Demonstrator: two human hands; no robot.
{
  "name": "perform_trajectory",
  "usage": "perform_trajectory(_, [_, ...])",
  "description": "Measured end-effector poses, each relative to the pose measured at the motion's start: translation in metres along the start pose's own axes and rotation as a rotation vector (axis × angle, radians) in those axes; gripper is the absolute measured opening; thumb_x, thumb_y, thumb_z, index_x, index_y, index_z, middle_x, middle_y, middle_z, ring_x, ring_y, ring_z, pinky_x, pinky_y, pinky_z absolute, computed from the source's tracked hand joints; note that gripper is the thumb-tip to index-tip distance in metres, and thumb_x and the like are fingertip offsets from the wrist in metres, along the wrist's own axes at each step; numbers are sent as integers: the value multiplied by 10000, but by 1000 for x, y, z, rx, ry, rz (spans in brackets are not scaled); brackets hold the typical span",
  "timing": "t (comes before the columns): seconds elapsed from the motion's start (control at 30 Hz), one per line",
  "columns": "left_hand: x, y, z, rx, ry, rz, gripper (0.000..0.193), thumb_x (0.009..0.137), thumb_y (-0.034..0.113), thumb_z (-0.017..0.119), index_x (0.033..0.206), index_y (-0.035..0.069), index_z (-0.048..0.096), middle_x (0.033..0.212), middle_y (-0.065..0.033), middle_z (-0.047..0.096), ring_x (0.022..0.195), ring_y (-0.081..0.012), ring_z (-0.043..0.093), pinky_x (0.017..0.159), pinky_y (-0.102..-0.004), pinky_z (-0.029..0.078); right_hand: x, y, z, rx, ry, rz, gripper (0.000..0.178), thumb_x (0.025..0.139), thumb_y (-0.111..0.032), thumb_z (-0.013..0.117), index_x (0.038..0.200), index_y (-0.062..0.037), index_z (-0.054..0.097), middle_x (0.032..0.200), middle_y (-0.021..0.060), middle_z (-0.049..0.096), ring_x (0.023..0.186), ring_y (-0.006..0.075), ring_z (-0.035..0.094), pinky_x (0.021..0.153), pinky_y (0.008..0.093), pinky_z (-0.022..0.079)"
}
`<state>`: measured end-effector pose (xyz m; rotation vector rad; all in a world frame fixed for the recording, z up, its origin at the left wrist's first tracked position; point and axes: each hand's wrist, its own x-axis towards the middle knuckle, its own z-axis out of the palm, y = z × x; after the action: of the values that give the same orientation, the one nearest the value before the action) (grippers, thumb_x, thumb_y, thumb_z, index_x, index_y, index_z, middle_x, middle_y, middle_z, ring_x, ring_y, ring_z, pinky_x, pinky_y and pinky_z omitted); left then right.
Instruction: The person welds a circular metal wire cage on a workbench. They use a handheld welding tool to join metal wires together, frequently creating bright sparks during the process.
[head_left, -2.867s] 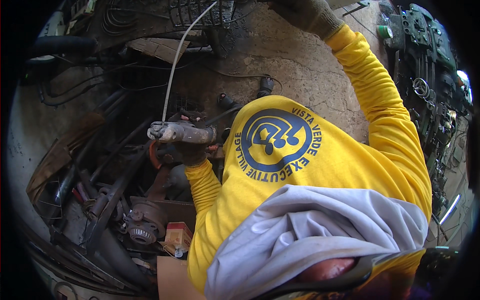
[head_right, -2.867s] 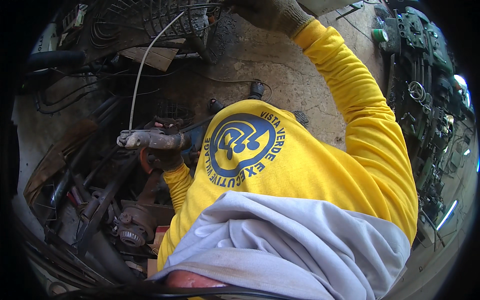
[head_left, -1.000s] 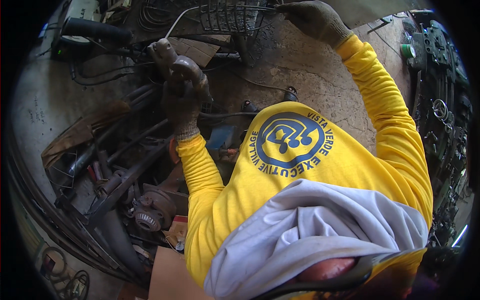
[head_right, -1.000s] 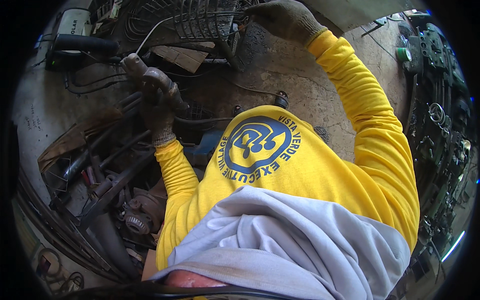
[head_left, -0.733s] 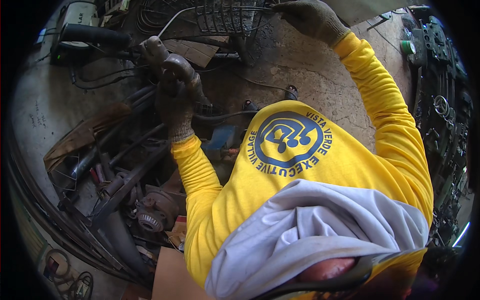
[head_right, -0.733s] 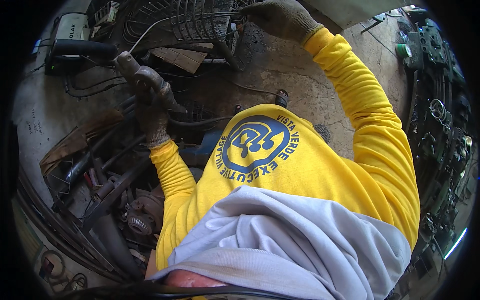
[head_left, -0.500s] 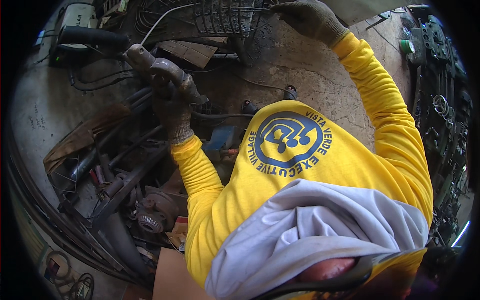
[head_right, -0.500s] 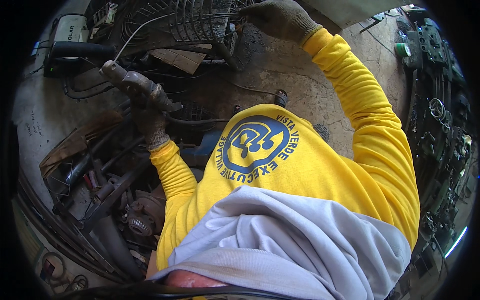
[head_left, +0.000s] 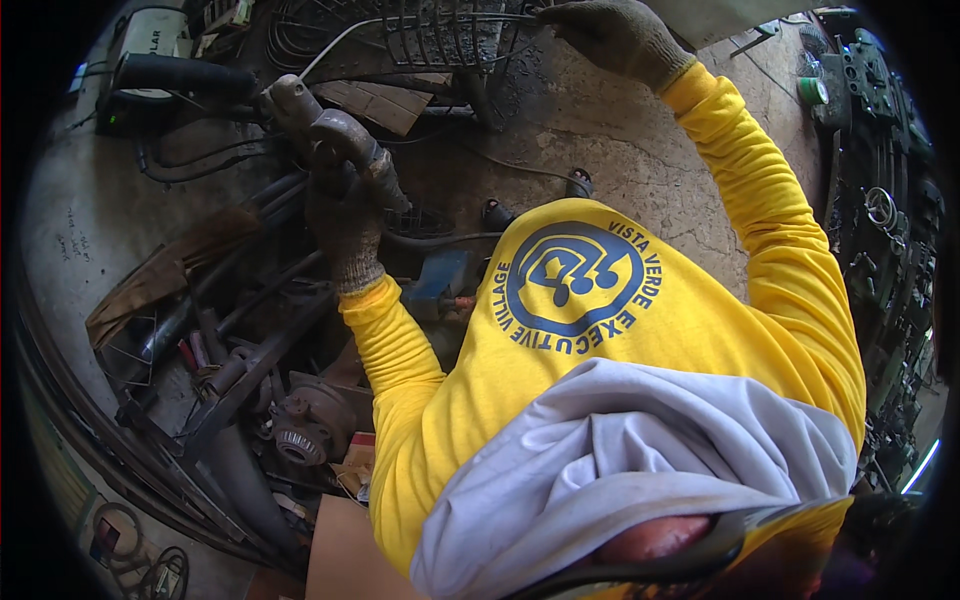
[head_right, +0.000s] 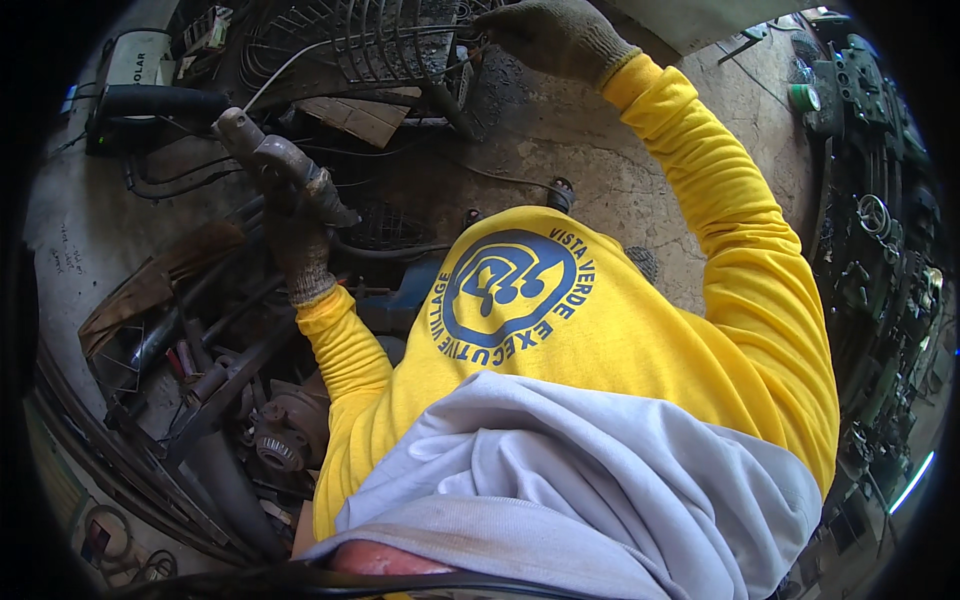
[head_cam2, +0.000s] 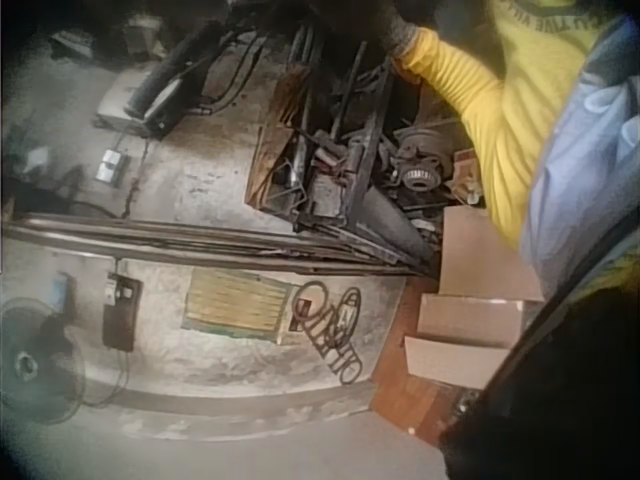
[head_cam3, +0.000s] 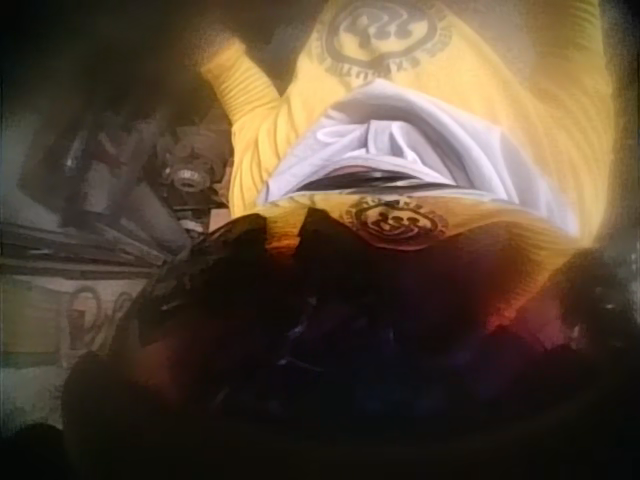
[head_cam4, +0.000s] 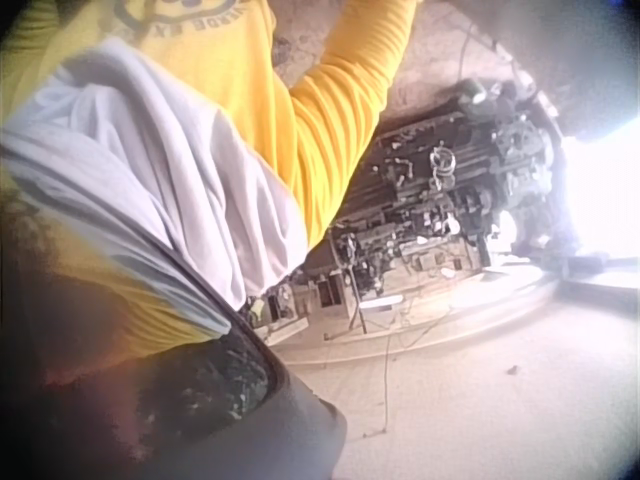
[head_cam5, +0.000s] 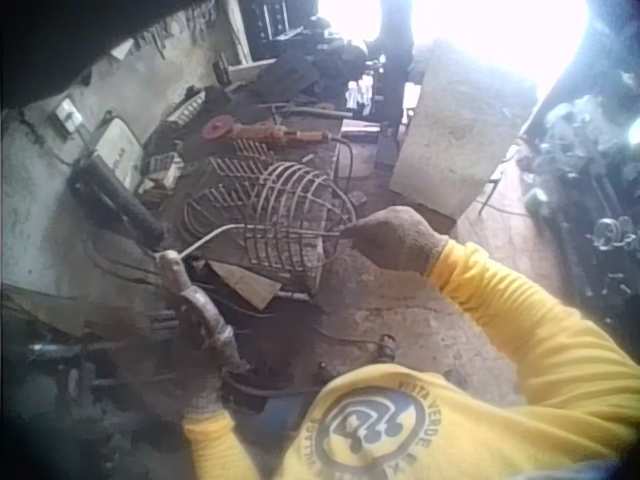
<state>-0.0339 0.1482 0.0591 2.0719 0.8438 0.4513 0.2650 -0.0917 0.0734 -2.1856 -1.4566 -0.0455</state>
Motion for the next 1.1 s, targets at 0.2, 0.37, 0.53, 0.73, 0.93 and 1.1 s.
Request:
perform_trajectory(0.2, [1,-10,-3,-466,-22,-173,470,830,111,758,1263,5,612,1166,-64,679,1063,-143,627,932,-290,479,1,0,1,-62,-54,33,217,848,-234,706,1050,-186,773,844,143,724,739,337,698,679,425,566])
perform_trajectory(0.37, [6,0,-5,117,-72,74,499,956,318,638,1360,39,552,1271,-209,638,1160,-360,623,956,-400,481,1,7,4,-38,-12,1,230,841,-236,713,1061,-199,769,834,138,723,725,335,695,670,420,565])
perform_trajectory(0.53, [10,-8,-3,165,-41,96,511,957,330,633,1370,42,549,1337,-206,602,1205,-364,598,968,-412,472,2,3,0,-62,-33,-3,240,832,-220,719,1066,-196,767,823,137,721,714,335,693,666,418,566])
perform_trajectory(0.73, [23,4,-10,61,-23,-25,464,857,209,740,1268,33,615,1142,-125,704,1047,-229,671,906,-332,492,3,6,1,-21,-38,7,238,828,-212,719,1060,-184,769,818,135,721,705,336,692,660,417,565])
perform_trajectory(0.93, [36,5,-17,309,-54,68,395,875,223,710,1197,11,624,1109,-160,706,1016,-275,684,892,-351,497,3,4,2,-30,-14,-14,224,837,-208,715,1053,-180,770,829,136,723,716,334,696,661,416,566])
perform_trajectory(1.1, [40,9,-17,242,-76,73,367,877,203,700,1174,2,624,1095,-150,709,1017,-264,685,888,-353,498,4,4,1,-42,-2,-37,225,847,-217,711,1062,-182,769,833,142,723,724,341,697,668,425,567])
